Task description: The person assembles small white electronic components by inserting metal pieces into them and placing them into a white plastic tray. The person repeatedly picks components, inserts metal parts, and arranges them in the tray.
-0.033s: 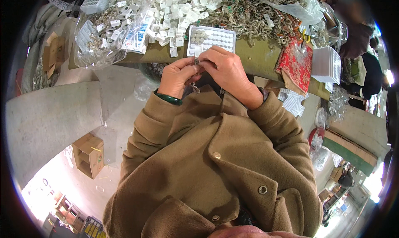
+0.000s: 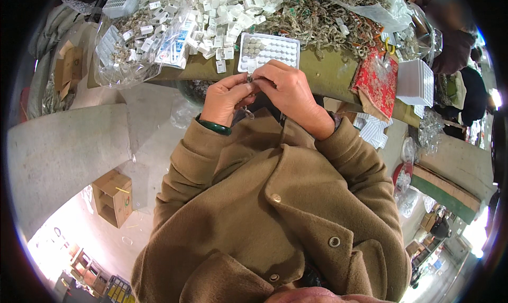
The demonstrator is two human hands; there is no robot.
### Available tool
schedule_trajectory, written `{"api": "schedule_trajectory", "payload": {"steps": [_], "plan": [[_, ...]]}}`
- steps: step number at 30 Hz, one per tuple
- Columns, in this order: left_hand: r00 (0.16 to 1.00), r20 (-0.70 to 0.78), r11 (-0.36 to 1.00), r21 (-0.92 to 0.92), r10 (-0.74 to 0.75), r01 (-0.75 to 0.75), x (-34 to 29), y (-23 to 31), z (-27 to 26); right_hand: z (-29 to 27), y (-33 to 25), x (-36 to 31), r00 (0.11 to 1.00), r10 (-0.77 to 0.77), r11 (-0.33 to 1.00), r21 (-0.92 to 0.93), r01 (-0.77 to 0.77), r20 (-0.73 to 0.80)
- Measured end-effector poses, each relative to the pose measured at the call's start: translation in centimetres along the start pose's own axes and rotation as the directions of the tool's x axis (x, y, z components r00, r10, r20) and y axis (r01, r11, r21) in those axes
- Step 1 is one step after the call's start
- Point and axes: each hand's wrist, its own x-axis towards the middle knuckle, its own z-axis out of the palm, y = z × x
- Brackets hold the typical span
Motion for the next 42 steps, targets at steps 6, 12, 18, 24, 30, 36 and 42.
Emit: {"api": "schedule_trajectory", "payload": {"steps": [6, 12, 18, 24, 30, 36, 42], "plan": [[0.995, -0.086, 0.989, -0.144, -0.057, 0.044, 0.2, -0.3, -0.1, 0.9, 0.1, 0.3, 0.999, 0.039, 0.990, 0.136, -0.035, -0.028], [0.987, -0.163, 0.997, -0.077, 0.003, -0.016, 0.3, 1.1, -0.5, 0.9, 2.4, 2.8, 0.978, 0.141, 0.990, 0.045, -0.136, -0.154], [0.978, -0.208, 0.998, -0.056, -0.022, 0.011, 0.3, 1.2, 0.2, 2.3, 3.9, 2.6, 0.988, -0.105, 0.957, -0.283, 0.070, -0.110], [0.985, -0.170, 0.995, -0.097, -0.029, 0.012, 0.3, 1.0, 0.5, 1.5, 4.0, 2.1, 0.992, -0.107, 0.910, -0.408, 0.072, -0.063], [0.996, -0.090, 0.994, -0.112, 0.004, -0.014, 0.2, 0.8, 1.1, -0.4, 3.7, 2.0, 0.998, 0.022, 0.951, -0.308, -0.039, -0.060], [0.999, -0.049, 0.997, -0.075, -0.018, 0.014, 0.3, 0.7, 2.1, -1.9, 1.2, 1.3, 0.995, 0.080, 0.995, 0.070, -0.075, -0.062], [1.000, -0.003, 0.993, -0.117, -0.031, 0.030, -0.1, 0.7, 3.3, -1.4, 0.4, 0.5, 0.989, 0.020, 0.995, 0.104, -0.004, -0.149]]}}
